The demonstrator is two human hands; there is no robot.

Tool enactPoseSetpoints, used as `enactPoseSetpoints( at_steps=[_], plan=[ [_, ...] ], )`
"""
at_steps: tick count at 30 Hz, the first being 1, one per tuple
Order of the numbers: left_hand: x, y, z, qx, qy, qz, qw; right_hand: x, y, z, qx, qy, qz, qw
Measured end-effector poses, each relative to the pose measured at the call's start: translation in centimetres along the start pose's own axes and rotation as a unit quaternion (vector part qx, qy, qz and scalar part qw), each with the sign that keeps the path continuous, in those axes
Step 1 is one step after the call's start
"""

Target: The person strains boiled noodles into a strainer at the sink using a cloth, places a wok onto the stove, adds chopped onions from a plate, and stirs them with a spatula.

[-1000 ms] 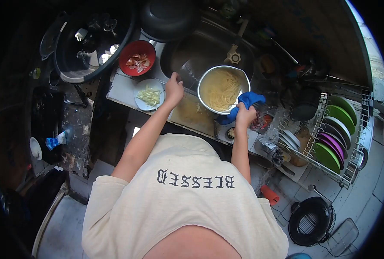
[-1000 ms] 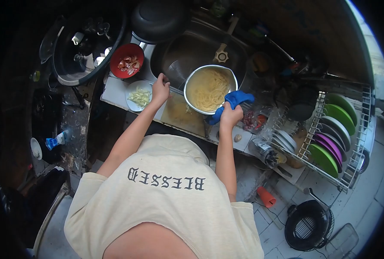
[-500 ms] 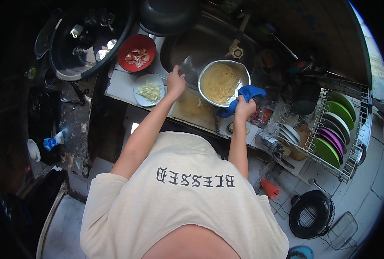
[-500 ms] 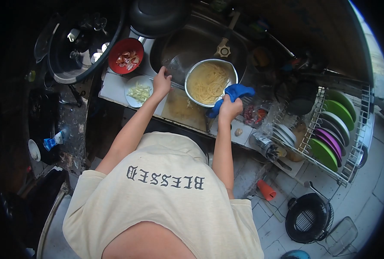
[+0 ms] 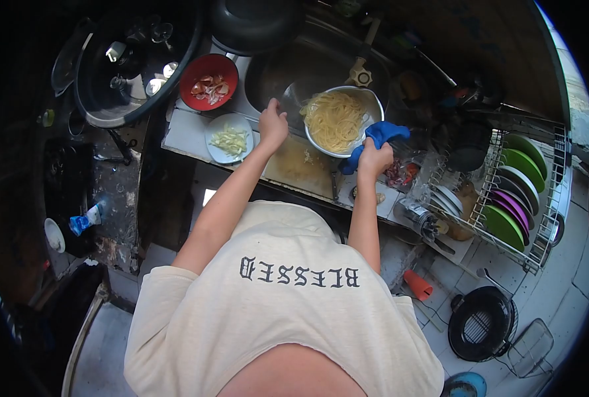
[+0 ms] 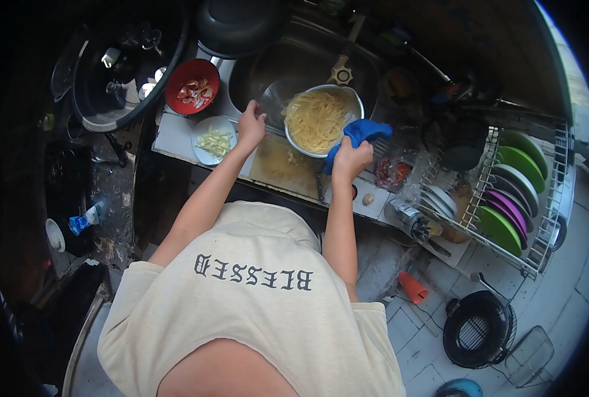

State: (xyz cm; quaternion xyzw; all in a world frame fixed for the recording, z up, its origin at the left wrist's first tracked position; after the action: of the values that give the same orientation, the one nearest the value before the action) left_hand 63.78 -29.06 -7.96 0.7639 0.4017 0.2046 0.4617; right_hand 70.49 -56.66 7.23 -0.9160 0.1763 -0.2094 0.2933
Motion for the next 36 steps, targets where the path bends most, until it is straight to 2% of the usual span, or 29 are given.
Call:
enactPoseSetpoints(
  at_steps=[6, 9, 15, 19, 36],
  plan=[
    [-0.1, -0.5, 0.3, -0.010, -0.019, -0.017, 1.000, -0.6, -2.7, -1.0, -0.023, 0.012, -0.045, 0.999],
    [-0.7, 1.2, -0.8, -0.034, -0.064, -0.091, 0.993, -0.7, -3.3, -1.4, -0.036, 0.022, -0.061, 0.997],
    [-1.1, 1.5, -0.9, -0.059, -0.077, -0.139, 0.986, -0.9, -3.9, -1.8, -0.040, 0.029, -0.080, 0.996],
    [-1.2, 1.7, -1.1, -0.057, -0.090, -0.144, 0.984, -1.1, -4.1, -2.1, -0.035, 0.024, -0.067, 0.997],
    [-0.9, 1.8, -1.4, -0.115, -0.102, -0.190, 0.970, -1.9, -5.8, -3.8, -0.020, 0.075, -0.115, 0.990]
  ],
)
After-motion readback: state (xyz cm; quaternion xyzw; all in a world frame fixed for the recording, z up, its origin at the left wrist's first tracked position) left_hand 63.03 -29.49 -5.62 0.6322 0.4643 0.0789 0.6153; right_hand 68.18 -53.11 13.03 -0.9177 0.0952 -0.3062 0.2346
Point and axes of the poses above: each hand's wrist, its own x-axis towards the middle knuckle, its own z-axis out of the palm, y = z × x, the point moved 8 cm from there along x, towards the middle knuckle, and after that the axes turned 15 degrees about y, right-handed, at the moved point
